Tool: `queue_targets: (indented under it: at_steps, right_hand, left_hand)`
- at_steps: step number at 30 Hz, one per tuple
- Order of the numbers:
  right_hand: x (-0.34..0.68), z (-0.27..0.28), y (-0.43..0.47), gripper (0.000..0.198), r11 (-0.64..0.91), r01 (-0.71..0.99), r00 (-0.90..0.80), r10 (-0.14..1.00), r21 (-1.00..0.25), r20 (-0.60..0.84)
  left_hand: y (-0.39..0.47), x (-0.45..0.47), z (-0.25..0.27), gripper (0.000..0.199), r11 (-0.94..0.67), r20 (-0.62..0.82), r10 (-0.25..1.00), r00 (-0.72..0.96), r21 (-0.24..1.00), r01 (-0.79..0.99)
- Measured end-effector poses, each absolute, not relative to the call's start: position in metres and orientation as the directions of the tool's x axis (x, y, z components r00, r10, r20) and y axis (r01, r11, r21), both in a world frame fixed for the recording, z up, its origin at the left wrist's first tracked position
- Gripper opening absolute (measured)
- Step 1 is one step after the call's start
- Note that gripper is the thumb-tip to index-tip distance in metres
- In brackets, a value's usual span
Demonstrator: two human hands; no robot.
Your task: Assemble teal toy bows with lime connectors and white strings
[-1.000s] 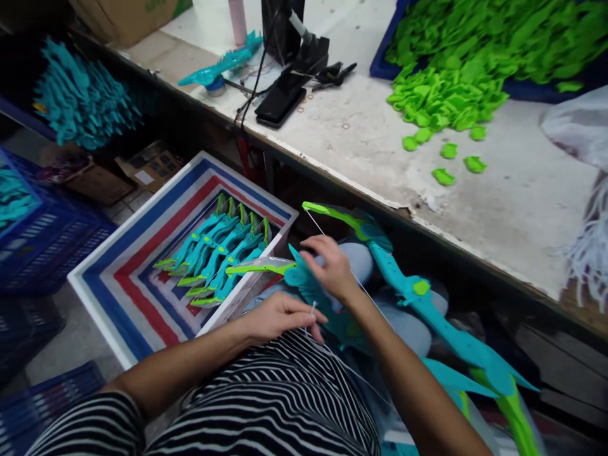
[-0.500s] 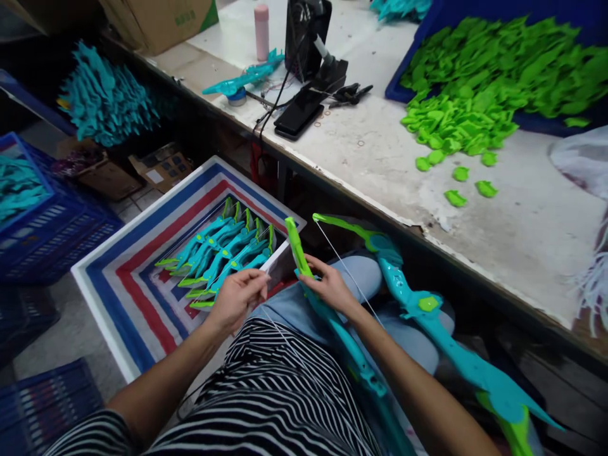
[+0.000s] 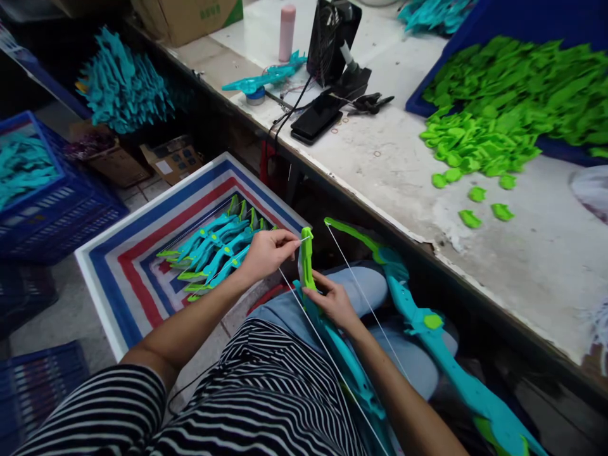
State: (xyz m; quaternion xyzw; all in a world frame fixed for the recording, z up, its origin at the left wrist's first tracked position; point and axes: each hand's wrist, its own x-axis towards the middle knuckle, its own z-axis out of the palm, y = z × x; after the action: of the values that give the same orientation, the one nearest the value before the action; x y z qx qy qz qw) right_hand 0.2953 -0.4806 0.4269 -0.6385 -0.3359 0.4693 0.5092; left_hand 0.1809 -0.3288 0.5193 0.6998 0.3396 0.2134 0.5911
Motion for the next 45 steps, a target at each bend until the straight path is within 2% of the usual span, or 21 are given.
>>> queue_targets:
  at_steps: [9, 12, 15, 18, 21, 23, 26, 29, 31, 34, 41, 43, 45]
  right_hand:
    - [0.293, 0.428, -0.481, 0.050, -0.240, -0.028, 0.363, 0.902, -0.970, -0.233]
    - [0.291, 0.427, -0.480, 0.051, -0.238, -0.001, 0.366, 0.904, -0.971, -0.222]
    - [0.288, 0.422, -0.482, 0.049, -0.221, 0.067, 0.372, 0.910, -0.973, -0.181]
    - [0.284, 0.419, -0.484, 0.045, -0.174, 0.217, 0.369, 0.926, -0.961, -0.084]
    - [0.288, 0.428, -0.479, 0.039, -0.086, 0.415, 0.384, 0.919, -0.906, 0.089]
    - [0.296, 0.441, -0.469, 0.036, -0.034, 0.517, 0.436, 0.870, -0.855, 0.229]
    - [0.311, 0.467, -0.445, 0.031, 0.047, 0.591, 0.462, 0.798, -0.805, 0.386]
    - [0.322, 0.488, -0.422, 0.019, 0.157, 0.615, 0.365, 0.812, -0.772, 0.456]
    - [0.325, 0.494, -0.413, 0.008, 0.209, 0.622, 0.301, 0.826, -0.755, 0.477]
    - [0.327, 0.496, -0.410, 0.005, 0.246, 0.615, 0.250, 0.840, -0.749, 0.481]
    - [0.328, 0.502, -0.415, 0.012, 0.250, 0.543, 0.284, 0.844, -0.802, 0.455]
    - [0.323, 0.506, -0.415, 0.014, 0.234, 0.534, 0.314, 0.837, -0.813, 0.447]
    - [0.318, 0.508, -0.415, 0.017, 0.215, 0.535, 0.344, 0.828, -0.817, 0.443]
  left_hand:
    - [-0.322, 0.184, 0.525, 0.012, -0.194, -0.072, 0.694, 0.716, 0.939, 0.282]
    - [-0.320, 0.187, 0.525, 0.010, -0.190, -0.085, 0.676, 0.732, 0.940, 0.284]
    - [-0.317, 0.188, 0.526, 0.008, -0.109, -0.129, 0.659, 0.741, 0.958, 0.264]
    - [-0.314, 0.188, 0.529, 0.026, 0.014, -0.221, 0.592, 0.775, 0.965, 0.264]
    - [-0.311, 0.187, 0.530, 0.026, 0.079, -0.280, 0.559, 0.781, 0.955, 0.286]
    - [-0.310, 0.186, 0.530, 0.029, 0.096, -0.290, 0.556, 0.779, 0.953, 0.286]
    - [-0.311, 0.185, 0.532, 0.035, 0.116, -0.300, 0.538, 0.788, 0.952, 0.284]
    - [-0.311, 0.183, 0.535, 0.040, 0.122, -0.303, 0.528, 0.793, 0.952, 0.282]
    - [-0.311, 0.182, 0.536, 0.042, 0.123, -0.298, 0.522, 0.799, 0.953, 0.276]
    - [-0.311, 0.181, 0.536, 0.044, 0.136, -0.288, 0.511, 0.810, 0.957, 0.255]
    - [-0.311, 0.182, 0.533, 0.042, 0.123, -0.282, 0.495, 0.822, 0.959, 0.255]
    - [-0.311, 0.183, 0.534, 0.036, 0.050, -0.290, 0.501, 0.815, 0.950, 0.307]
    - [-0.312, 0.185, 0.534, 0.027, -0.129, -0.233, 0.559, 0.795, 0.924, 0.361]
